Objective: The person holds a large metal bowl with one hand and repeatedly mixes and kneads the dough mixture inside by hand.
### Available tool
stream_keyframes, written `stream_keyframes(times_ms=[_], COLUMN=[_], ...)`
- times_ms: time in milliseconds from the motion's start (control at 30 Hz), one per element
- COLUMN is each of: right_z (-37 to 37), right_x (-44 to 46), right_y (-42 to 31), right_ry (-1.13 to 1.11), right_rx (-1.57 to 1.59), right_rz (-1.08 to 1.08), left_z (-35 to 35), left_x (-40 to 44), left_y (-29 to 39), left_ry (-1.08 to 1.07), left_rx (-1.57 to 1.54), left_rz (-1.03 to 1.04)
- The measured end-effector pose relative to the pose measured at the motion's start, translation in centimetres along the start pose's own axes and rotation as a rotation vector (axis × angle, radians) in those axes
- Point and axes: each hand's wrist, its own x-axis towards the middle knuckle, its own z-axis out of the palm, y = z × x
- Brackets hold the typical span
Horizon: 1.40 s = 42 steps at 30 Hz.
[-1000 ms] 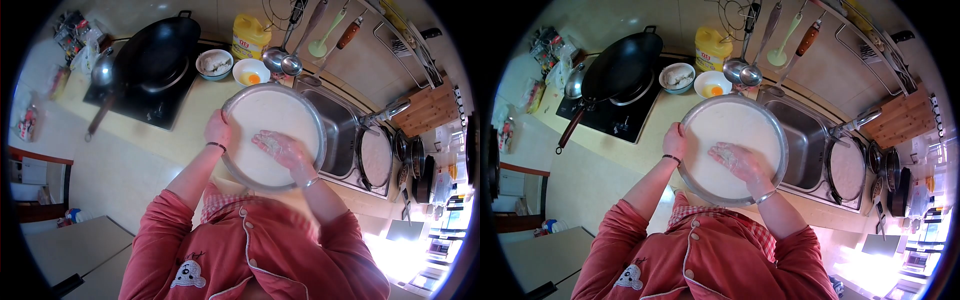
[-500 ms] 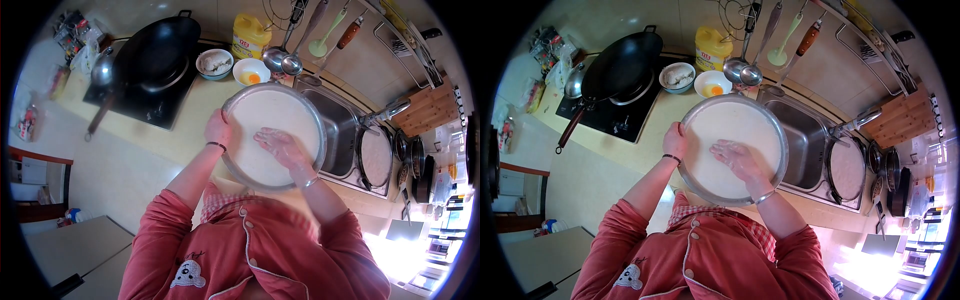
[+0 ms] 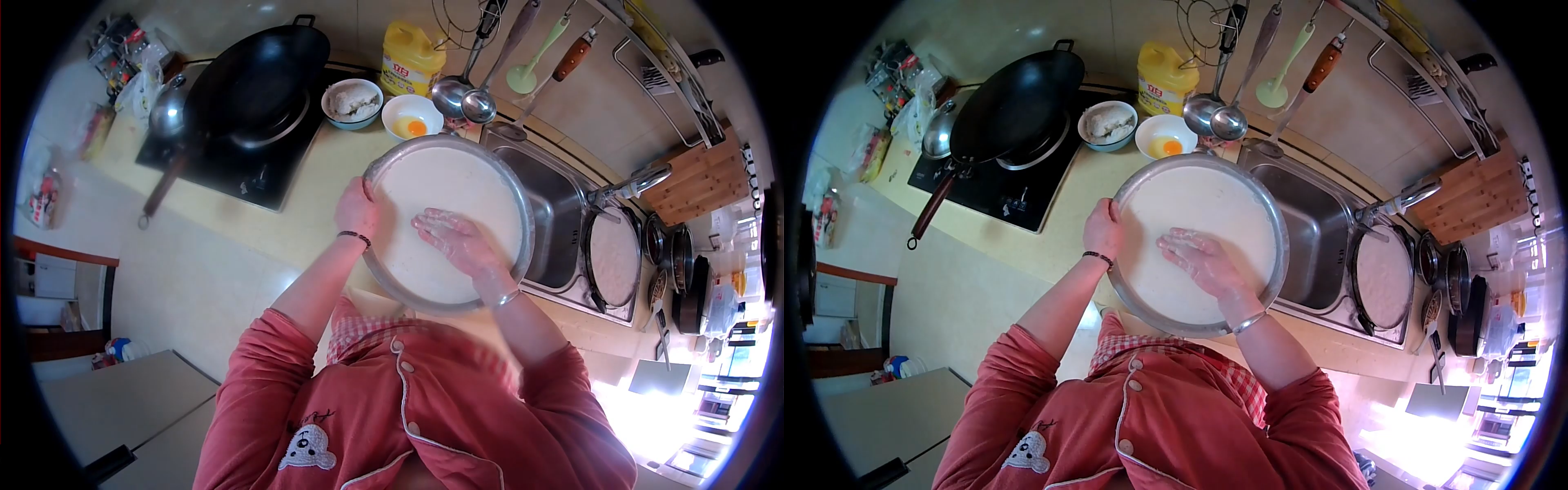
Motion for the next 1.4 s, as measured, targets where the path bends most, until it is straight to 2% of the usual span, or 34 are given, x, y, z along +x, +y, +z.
stream_keyframes(times_ms=[167,267,367,467,533,667,733,767,833,967,1033,1067,1133,1167,1233,1333,1400], right_z=[0.0,-0.2,-0.6,-0.4,-0.4,-0.6,-0.8,-0.6,-0.2,-1.1,-1.3,-1.9,-3.5,-3.9,-4.5,-3.9,-3.1], right_x=[-0.1,-0.3,-0.2,0.6,0.9,2.5,3.7,4.1,4.7,6.9,8.7,9.3,10.4,10.3,9.3,8.8,8.4], right_y=[-0.2,-0.2,-0.3,-1.0,-1.1,-1.4,-1.0,-1.2,-1.6,0.1,-0.4,-0.2,0.5,0.9,2.1,2.6,3.1], right_ry=[0.039,0.099,0.185,0.269,0.166,0.102,0.191,0.189,0.156,0.22,0.079,0.079,-0.067,-0.068,0.286,0.279,0.192], right_rx=[0.008,-0.104,-0.189,-0.162,-0.347,-0.489,-0.835,-0.834,-1.765,-1.953,-2.123,-2.123,-2.291,-2.292,-1.929,-1.883,-1.902], right_rz=[0.032,0.047,0.099,0.201,0.032,-0.016,-0.073,-0.077,-0.079,-0.228,0.263,0.26,0.36,0.359,0.012,-0.017,0.009], left_z=[0.1,0.1,0.0,0.1,0.2,-0.1,0.0,0.0,0.2,0.0,-0.1,-0.1,0.0,0.1,0.2,0.0,0.0], left_x=[0.0,0.0,0.0,0.0,0.0,0.0,-0.1,0.0,0.0,0.0,0.0,0.0,0.0,0.1,0.1,-0.1,0.0], left_y=[-0.1,0.0,-0.1,-0.2,-0.1,0.1,0.1,0.0,-0.1,-0.1,0.2,0.2,0.0,0.0,-0.1,0.1,0.0], left_ry=[0.016,0.012,-0.036,0.015,0.01,-0.001,0.0,0.003,0.016,-0.042,-0.035,-0.033,-0.037,-0.036,-0.038,0.01,0.008], left_rx=[-0.004,-0.004,-0.014,-0.008,-0.011,-0.024,-0.002,-0.001,0.002,0.001,0.015,0.015,0.004,0.004,0.015,-0.029,-0.027], left_rz=[0.011,0.004,-0.026,0.009,0.003,-0.019,-0.009,-0.006,-0.017,-0.046,-0.066,-0.065,-0.058,-0.059,-0.062,-0.021,-0.021])
